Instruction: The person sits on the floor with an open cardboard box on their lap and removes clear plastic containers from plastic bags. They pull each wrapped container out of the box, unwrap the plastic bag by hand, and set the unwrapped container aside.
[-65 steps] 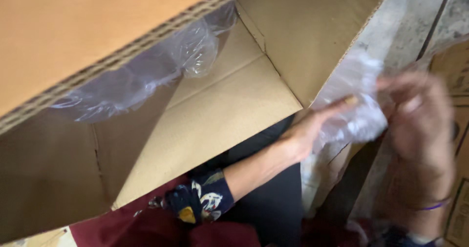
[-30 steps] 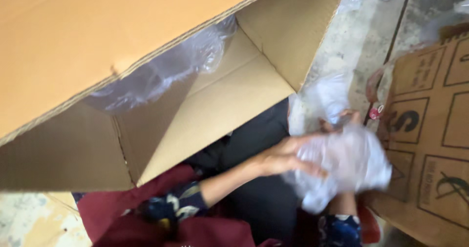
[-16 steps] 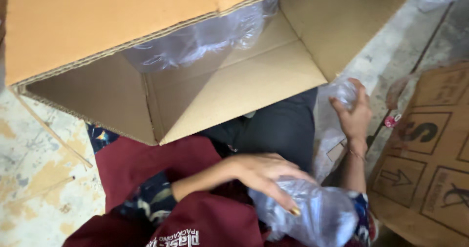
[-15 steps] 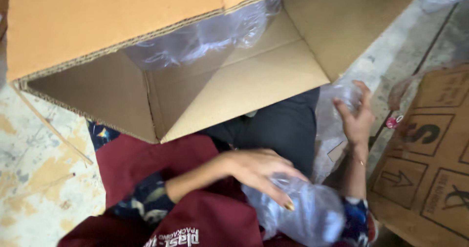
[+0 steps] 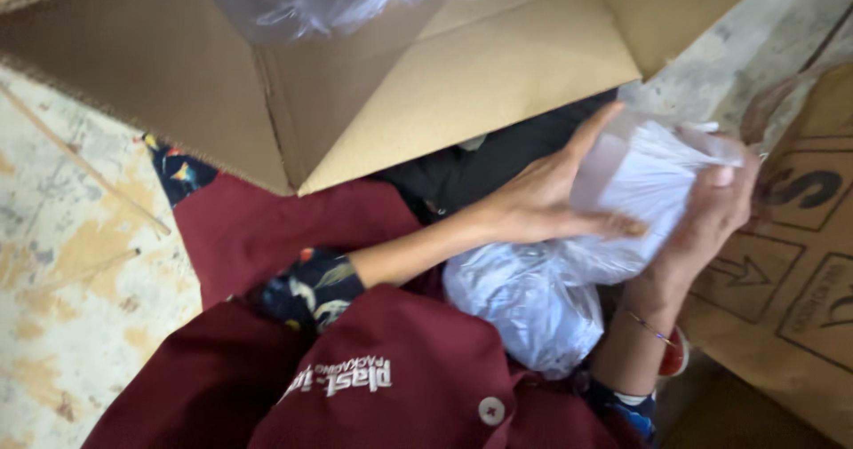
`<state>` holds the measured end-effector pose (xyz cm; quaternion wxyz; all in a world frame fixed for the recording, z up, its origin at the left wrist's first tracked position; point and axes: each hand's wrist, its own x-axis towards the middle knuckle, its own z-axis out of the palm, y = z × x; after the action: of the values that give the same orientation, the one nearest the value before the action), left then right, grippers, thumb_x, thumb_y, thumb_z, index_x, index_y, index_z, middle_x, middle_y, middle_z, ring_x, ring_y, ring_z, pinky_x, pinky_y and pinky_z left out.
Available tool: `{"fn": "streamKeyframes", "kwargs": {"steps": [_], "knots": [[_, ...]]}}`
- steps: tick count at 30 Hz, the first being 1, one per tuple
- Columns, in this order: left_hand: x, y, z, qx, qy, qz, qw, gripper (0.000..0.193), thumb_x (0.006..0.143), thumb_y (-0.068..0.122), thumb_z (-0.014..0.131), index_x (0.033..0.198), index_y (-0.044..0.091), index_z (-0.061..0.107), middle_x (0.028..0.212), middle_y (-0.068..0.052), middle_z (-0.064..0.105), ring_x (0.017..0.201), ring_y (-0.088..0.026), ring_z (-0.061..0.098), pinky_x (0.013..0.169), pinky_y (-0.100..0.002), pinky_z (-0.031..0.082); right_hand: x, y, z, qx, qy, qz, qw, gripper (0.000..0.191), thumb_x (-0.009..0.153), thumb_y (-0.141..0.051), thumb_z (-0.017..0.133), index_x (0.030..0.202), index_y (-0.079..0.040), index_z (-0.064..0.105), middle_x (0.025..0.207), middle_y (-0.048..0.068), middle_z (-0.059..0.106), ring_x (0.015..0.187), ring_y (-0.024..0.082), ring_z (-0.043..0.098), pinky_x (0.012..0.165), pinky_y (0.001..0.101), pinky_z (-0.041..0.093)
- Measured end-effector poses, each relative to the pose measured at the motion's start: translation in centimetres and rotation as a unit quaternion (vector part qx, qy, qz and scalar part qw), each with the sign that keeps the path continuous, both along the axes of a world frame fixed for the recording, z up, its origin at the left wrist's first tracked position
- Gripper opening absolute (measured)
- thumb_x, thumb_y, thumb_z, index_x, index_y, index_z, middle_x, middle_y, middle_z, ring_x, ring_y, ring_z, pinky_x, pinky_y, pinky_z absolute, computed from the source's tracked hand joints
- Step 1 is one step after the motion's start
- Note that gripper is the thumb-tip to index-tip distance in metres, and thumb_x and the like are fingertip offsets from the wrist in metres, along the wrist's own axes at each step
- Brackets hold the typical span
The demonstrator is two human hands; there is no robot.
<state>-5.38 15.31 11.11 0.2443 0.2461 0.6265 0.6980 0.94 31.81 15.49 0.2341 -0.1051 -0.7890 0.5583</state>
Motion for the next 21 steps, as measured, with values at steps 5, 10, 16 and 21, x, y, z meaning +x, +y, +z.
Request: {"fn": "streamKeyframes", "kwargs": {"steps": [5, 10, 16, 21], "knots": [[0.7, -1.2, -0.4, 0.032, -0.044, 0.086, 0.995, 0.097, 0.080, 0.044, 0.087, 0.161, 0.019, 0.038, 0.144, -0.016, 0.065, 0.139, -0.034, 0.064, 0.118, -0.045, 0.051, 0.6, -3.4, 0.0, -0.023, 0.010, 0.041, 0.999, 0.047, 0.119, -0.042, 0.053, 0.126, 0.005, 0.057, 0.128, 0.012, 0.066, 0.117, 0.016, 0.060, 0.107, 0.0307, 0.048], [1.0, -1.9, -0.6, 0.044, -0.076, 0.106, 0.990, 0.089, 0.081, 0.040, 0.087, 0.156, 0.018, 0.044, 0.150, -0.014, 0.062, 0.140, -0.031, 0.060, 0.117, -0.043, 0.049, 1.1, -4.0, -0.4, -0.021, 0.026, 0.061, 0.998, 0.044, 0.122, -0.037, 0.053, 0.129, 0.006, 0.059, 0.129, 0.013, 0.066, 0.114, 0.016, 0.059, 0.105, 0.0302, 0.047], [0.9, -2.4, -0.2, 0.084, -0.080, 0.063, 0.991, 0.074, 0.089, 0.039, 0.084, 0.150, 0.018, 0.048, 0.143, -0.010, 0.063, 0.136, -0.023, 0.060, 0.123, -0.039, 0.047, 1.7, -4.7, -0.3, 0.011, 0.005, 0.032, 0.999, 0.045, 0.122, -0.036, 0.048, 0.134, 0.005, 0.062, 0.126, 0.012, 0.070, 0.113, 0.015, 0.064, 0.105, 0.0289, 0.052], [1.2, -2.5, -0.6, 0.086, -0.088, 0.073, 0.990, 0.067, 0.092, 0.027, 0.084, 0.148, 0.014, 0.050, 0.144, -0.010, 0.061, 0.143, -0.023, 0.056, 0.124, -0.038, 0.044, 1.5, -5.2, 0.3, 0.050, 0.009, 0.040, 0.998, 0.044, 0.122, -0.033, 0.045, 0.132, 0.006, 0.062, 0.127, 0.012, 0.069, 0.115, 0.015, 0.063, 0.106, 0.0291, 0.051]]}}
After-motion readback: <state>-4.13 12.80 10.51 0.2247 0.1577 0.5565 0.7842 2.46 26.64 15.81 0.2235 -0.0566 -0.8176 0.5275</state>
